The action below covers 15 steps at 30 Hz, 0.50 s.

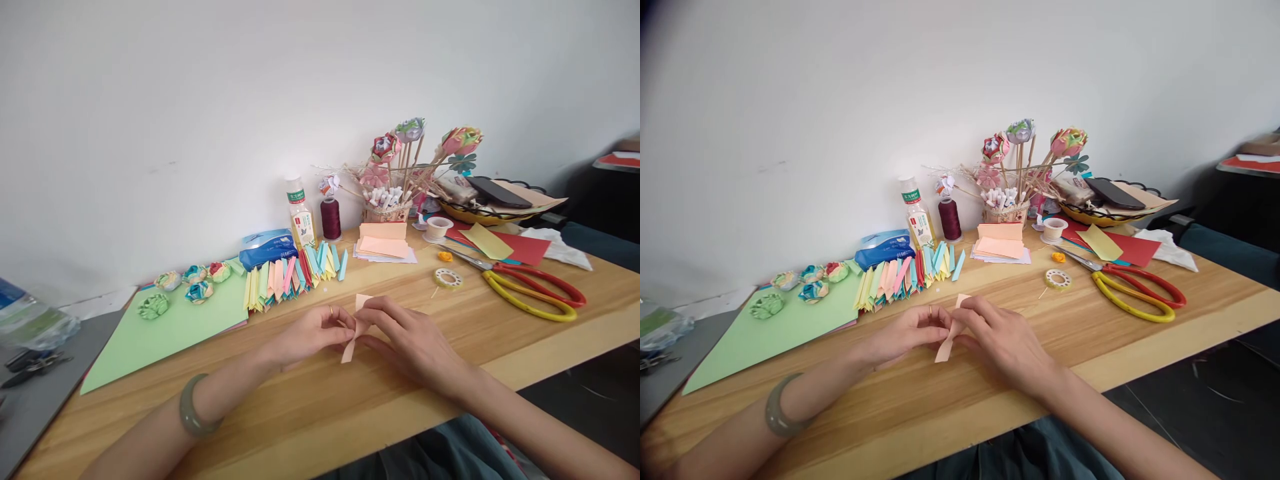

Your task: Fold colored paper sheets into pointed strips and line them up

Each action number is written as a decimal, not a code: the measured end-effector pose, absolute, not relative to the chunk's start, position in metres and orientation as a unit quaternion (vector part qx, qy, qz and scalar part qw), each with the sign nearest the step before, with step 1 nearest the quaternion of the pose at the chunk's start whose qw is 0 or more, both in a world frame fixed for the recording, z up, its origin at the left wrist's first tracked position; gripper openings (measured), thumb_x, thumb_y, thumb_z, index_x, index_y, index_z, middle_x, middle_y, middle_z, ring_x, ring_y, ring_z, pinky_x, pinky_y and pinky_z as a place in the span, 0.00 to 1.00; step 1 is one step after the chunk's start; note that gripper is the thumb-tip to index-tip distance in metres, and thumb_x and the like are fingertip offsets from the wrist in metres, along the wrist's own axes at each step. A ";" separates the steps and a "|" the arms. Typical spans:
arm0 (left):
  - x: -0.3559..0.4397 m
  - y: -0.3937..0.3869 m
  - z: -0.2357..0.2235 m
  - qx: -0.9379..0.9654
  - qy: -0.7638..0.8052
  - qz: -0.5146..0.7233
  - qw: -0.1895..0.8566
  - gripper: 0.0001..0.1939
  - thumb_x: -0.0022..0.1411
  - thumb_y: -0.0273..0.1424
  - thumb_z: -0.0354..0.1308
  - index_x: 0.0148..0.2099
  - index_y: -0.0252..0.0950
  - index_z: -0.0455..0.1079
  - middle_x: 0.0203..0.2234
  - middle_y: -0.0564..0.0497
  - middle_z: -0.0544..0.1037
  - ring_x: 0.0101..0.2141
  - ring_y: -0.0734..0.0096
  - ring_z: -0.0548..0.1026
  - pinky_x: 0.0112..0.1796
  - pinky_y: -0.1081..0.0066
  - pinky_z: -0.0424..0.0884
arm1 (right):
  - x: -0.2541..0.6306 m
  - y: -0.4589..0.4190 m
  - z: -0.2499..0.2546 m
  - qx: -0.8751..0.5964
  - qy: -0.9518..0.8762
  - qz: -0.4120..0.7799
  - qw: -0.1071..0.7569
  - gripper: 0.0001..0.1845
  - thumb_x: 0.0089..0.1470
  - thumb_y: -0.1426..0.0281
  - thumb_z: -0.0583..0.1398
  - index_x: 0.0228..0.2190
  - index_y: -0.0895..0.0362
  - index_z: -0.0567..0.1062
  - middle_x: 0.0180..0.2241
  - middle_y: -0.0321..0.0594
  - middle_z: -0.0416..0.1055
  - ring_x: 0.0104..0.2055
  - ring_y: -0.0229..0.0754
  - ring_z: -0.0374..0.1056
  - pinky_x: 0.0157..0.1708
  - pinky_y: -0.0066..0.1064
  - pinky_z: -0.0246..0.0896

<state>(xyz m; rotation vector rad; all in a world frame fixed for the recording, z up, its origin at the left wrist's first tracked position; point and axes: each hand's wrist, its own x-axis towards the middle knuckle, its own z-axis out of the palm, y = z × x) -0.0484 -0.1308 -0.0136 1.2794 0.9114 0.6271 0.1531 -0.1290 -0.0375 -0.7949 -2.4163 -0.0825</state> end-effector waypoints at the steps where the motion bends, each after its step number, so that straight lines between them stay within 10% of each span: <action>1: -0.048 -0.131 -0.013 0.557 0.405 0.283 0.667 0.16 0.49 0.37 0.66 0.35 0.33 0.68 0.31 0.52 0.71 0.34 0.72 0.69 0.39 0.70 0.64 | 0.153 -0.129 -0.037 -0.310 -0.905 -0.045 0.288 0.12 0.61 0.69 0.52 0.46 0.56 0.65 0.40 0.45 0.69 0.34 0.42 0.70 0.27 0.31 0.66; 15: -0.049 -0.128 -0.013 0.454 0.393 0.269 0.753 0.21 0.40 0.35 0.72 0.36 0.33 0.71 0.30 0.52 0.71 0.31 0.73 0.69 0.34 0.71 0.64 | 0.157 -0.128 -0.042 -0.265 -0.896 -0.136 0.330 0.18 0.60 0.75 0.52 0.53 0.57 0.61 0.40 0.44 0.70 0.36 0.39 0.70 0.29 0.27 0.65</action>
